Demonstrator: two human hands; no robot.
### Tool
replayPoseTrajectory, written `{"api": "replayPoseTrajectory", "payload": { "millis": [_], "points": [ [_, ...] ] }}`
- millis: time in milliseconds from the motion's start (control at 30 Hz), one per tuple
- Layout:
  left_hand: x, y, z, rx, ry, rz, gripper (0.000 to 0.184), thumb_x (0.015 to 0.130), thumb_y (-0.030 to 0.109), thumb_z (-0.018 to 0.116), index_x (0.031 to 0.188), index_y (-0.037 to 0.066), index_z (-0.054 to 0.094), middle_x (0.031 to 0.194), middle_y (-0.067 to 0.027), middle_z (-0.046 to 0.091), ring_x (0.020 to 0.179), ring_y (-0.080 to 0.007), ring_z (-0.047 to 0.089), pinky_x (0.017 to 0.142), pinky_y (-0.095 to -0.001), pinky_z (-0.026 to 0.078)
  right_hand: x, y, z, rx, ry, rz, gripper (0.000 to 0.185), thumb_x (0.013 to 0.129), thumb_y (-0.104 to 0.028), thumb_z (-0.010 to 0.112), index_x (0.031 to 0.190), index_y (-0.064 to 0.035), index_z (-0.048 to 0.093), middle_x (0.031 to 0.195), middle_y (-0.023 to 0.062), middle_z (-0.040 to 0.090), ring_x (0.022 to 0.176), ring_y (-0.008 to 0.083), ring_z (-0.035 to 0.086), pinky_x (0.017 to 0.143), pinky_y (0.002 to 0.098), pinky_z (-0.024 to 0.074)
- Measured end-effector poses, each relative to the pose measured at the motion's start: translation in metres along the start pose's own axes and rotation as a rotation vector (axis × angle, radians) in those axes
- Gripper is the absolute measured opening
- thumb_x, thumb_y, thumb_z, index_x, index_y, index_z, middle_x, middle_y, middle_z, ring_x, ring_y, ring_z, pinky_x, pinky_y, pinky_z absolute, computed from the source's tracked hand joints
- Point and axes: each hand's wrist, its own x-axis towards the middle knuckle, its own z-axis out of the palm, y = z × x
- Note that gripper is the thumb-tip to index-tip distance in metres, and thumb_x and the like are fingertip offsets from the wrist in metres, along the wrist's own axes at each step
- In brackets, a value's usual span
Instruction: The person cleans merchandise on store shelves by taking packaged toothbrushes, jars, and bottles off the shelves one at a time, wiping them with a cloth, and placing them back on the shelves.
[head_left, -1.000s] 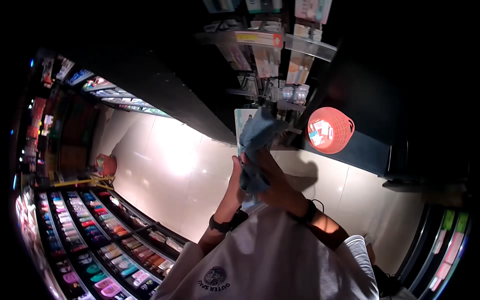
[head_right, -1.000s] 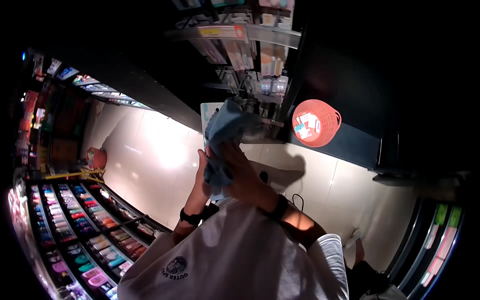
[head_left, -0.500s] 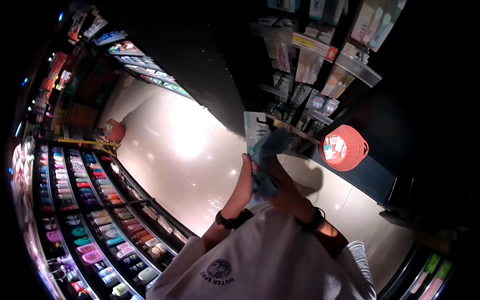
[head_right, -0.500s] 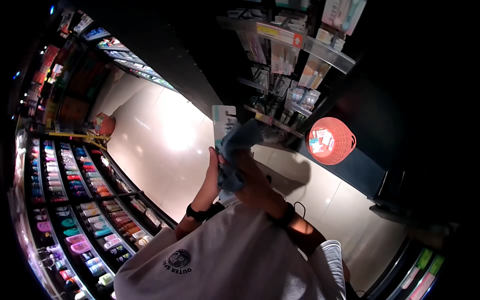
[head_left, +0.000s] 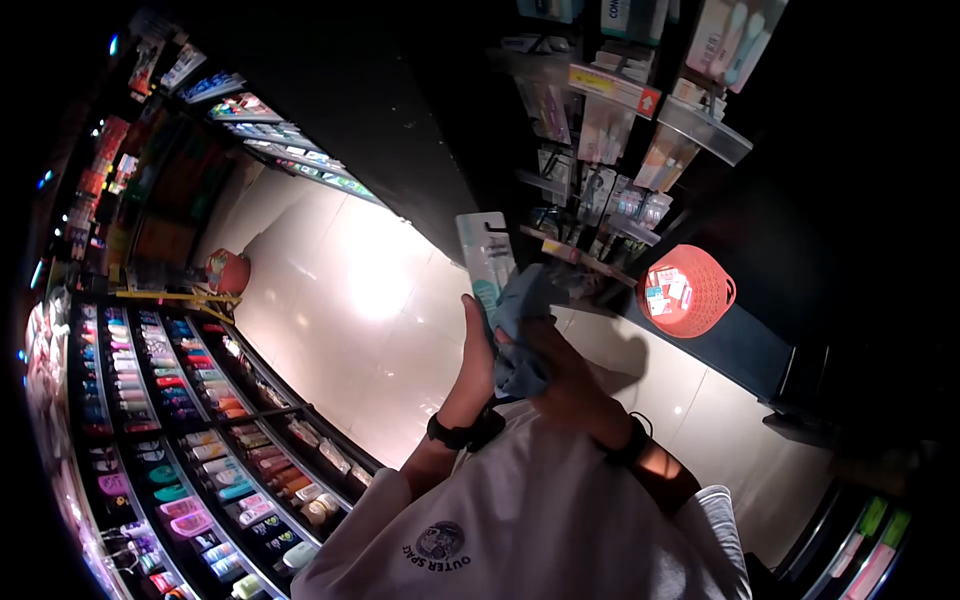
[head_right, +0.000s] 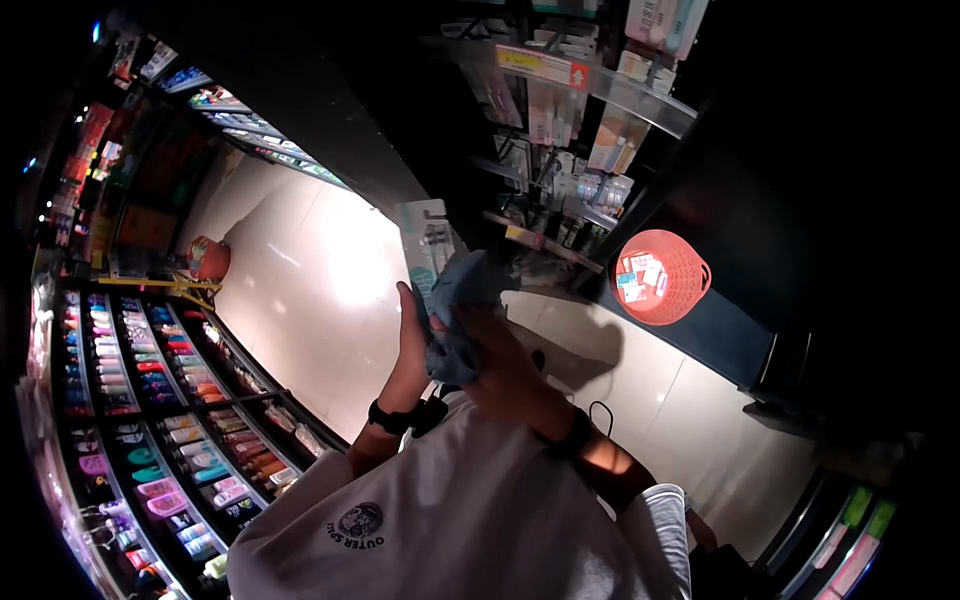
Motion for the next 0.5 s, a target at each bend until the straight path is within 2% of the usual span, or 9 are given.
{"api": "replayPoseTrajectory", "payload": {
  "millis": [133, 200, 267, 300, 333, 367, 400, 467, 500],
  "points": [
    [0.009, -0.017, -0.015, -0.125, -0.043, 0.011, 0.088, 0.095, 0.071, 0.025, 0.142, -0.002, 0.039, 0.135, -0.0192, 0.053, 0.123, -0.0285, 0.054, 0.108, -0.0384, 0.042, -0.015, 0.005, 0.008, -0.071, -0.028, -0.124, 0.063, 0.080, -0.013, 0.063, 0.140, -0.0045, 0.046, 0.141, 0.0224, 0.043, 0.133, 0.0438, 0.039, 0.112, 0.0573, 0.0251],
    [0.016, -0.033, -0.033, -0.076, -0.192, -0.041, 0.087, 0.095, 0.070, 0.025, 0.144, -0.001, 0.037, 0.138, -0.0192, 0.050, 0.127, -0.0301, 0.051, 0.111, -0.0408, 0.038, -0.006, -0.001, 0.000, -0.068, 0.061, -0.092, 0.064, 0.080, -0.014, 0.062, 0.141, -0.0044, 0.045, 0.141, 0.0227, 0.042, 0.133, 0.0443, 0.039, 0.112, 0.0586, 0.0245],
    [0.015, -0.057, -0.016, 0.091, -0.115, 0.020, 0.085, 0.096, 0.070, 0.023, 0.144, 0.000, 0.036, 0.139, -0.0195, 0.049, 0.127, -0.0313, 0.050, 0.111, -0.0420, 0.038, 0.004, -0.004, -0.007, -0.069, 0.147, -0.062, 0.064, 0.081, -0.014, 0.062, 0.141, -0.0044, 0.044, 0.141, 0.0229, 0.042, 0.133, 0.0447, 0.038, 0.111, 0.0600, 0.0240],
    [0.004, -0.064, 0.004, 0.521, 0.017, 0.262, 0.085, 0.096, 0.069, 0.022, 0.143, 0.000, 0.037, 0.137, -0.0193, 0.050, 0.126, -0.0309, 0.051, 0.110, -0.0417, 0.038, 0.008, -0.003, -0.009, -0.142, 0.255, 0.002, 0.063, 0.081, -0.015, 0.062, 0.141, -0.0039, 0.043, 0.141, 0.0230, 0.043, 0.132, 0.0448, 0.039, 0.111, 0.0588, 0.0249],
    [0.000, -0.063, 0.011, 0.736, 0.065, 0.388, 0.085, 0.096, 0.069, 0.022, 0.143, 0.000, 0.038, 0.137, -0.0192, 0.051, 0.126, -0.0306, 0.051, 0.110, -0.0416, 0.039, 0.012, -0.002, -0.012, -0.215, 0.362, 0.066, 0.063, 0.082, -0.015, 0.062, 0.140, -0.0034, 0.043, 0.140, 0.0231, 0.043, 0.131, 0.0449, 0.039, 0.111, 0.0576, 0.0259],
    [-0.004, -0.062, 0.018, 0.952, 0.144, 0.509, 0.085, 0.096, 0.069, 0.021, 0.142, 0.000, 0.038, 0.136, -0.0191, 0.051, 0.125, -0.0304, 0.052, 0.110, -0.0414, 0.039, 0.015, -0.002, -0.017, -0.212, 0.341, 0.036, 0.062, 0.082, -0.015, 0.062, 0.139, -0.0028, 0.044, 0.138, 0.0225, 0.045, 0.129, 0.0437, 0.042, 0.110, 0.0543, 0.0293],
    [-0.001, -0.054, 0.019, 0.805, 0.108, 0.420, 0.085, 0.096, 0.069, 0.021, 0.142, 0.000, 0.039, 0.135, -0.0191, 0.053, 0.124, -0.0302, 0.053, 0.109, -0.0411, 0.040, 0.013, -0.002, -0.017, -0.215, 0.350, 0.038, 0.062, 0.082, -0.015, 0.062, 0.139, -0.0028, 0.044, 0.138, 0.0225, 0.045, 0.129, 0.0437, 0.042, 0.110, 0.0543, 0.0293],
    [0.008, -0.034, 0.018, 0.511, 0.036, 0.235, 0.084, 0.097, 0.068, 0.022, 0.141, 0.000, 0.040, 0.132, -0.0191, 0.055, 0.121, -0.0297, 0.055, 0.106, -0.0404, 0.043, 0.007, -0.003, -0.017, -0.103, 0.155, 0.081, 0.065, 0.080, -0.015, 0.063, 0.141, -0.0025, 0.043, 0.135, 0.0213, 0.047, 0.126, 0.0427, 0.044, 0.109, 0.0517, 0.0325],
    [0.012, -0.024, 0.016, 0.365, 0.002, 0.140, 0.083, 0.097, 0.068, 0.022, 0.141, -0.001, 0.040, 0.131, -0.0191, 0.056, 0.120, -0.0295, 0.056, 0.105, -0.0401, 0.044, 0.003, -0.005, -0.015, -0.135, 0.154, 0.044, 0.061, 0.079, -0.015, 0.063, 0.137, -0.0023, 0.048, 0.134, 0.0193, 0.049, 0.124, 0.0413, 0.046, 0.107, 0.0499, 0.0353]
  ]
}}
